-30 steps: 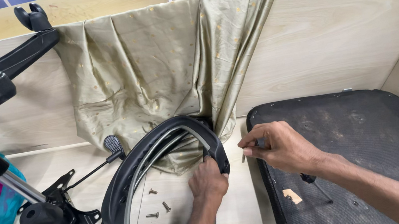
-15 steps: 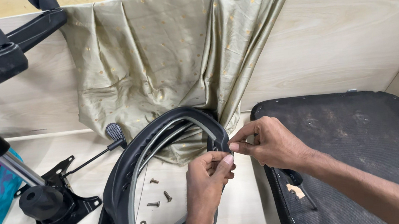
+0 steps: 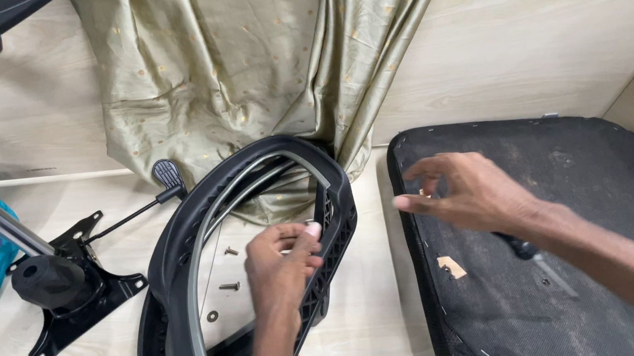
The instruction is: The person assembles a chair by attaching the seat to the base using a screwdriver. They align the seat with the base, insert screws, and tighten them to secure the connection.
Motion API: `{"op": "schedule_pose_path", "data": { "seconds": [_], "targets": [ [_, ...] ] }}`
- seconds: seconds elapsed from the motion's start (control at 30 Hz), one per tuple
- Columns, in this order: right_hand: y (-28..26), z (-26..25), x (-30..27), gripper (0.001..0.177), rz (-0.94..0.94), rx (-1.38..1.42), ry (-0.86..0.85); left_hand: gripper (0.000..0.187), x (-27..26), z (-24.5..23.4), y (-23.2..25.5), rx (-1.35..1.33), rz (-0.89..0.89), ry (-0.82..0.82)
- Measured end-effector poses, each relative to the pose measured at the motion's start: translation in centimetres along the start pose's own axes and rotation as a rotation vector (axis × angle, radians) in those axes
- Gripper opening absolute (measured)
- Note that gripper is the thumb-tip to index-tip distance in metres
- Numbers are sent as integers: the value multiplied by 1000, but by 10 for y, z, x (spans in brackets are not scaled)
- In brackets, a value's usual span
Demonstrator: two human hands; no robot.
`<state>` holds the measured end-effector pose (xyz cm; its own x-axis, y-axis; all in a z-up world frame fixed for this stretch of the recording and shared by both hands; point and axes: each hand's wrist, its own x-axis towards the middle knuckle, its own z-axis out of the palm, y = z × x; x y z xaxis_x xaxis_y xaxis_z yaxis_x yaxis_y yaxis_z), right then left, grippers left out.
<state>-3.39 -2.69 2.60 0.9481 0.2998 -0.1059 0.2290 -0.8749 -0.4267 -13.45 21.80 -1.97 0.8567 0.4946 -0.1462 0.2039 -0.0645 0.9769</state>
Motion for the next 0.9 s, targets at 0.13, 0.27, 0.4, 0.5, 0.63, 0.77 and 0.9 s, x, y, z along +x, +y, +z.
{"op": "schedule_pose_path", "data": {
  "seconds": [0.13, 0.27, 0.4, 0.5, 0.63, 0.77, 0.9],
  "targets": [
    [100, -5, 7, 96, 247, -167, -136, 19, 25, -25, -19, 254, -192, 220],
    [214, 0, 7, 110, 405, -297, -149, 18, 50, -42, -35, 457, -309, 305],
    [316, -1, 4, 119, 524, -448, -165, 22, 59, -48, -40, 654, -380, 324],
    [379, -13, -5, 122, 648, -521, -173, 30, 45, -36, -38, 604, -215, 416],
    [434, -21, -26, 110, 774, -392, -178, 32, 6, 13, -27, 531, 136, 387],
    [464, -16, -47, 104, 882, -219, -143, 33, -60, 92, -27, 551, 500, 274],
    [477, -14, -65, 98, 913, -104, -108, 78, -96, 148, -41, 655, 203, -139]
  ]
}}
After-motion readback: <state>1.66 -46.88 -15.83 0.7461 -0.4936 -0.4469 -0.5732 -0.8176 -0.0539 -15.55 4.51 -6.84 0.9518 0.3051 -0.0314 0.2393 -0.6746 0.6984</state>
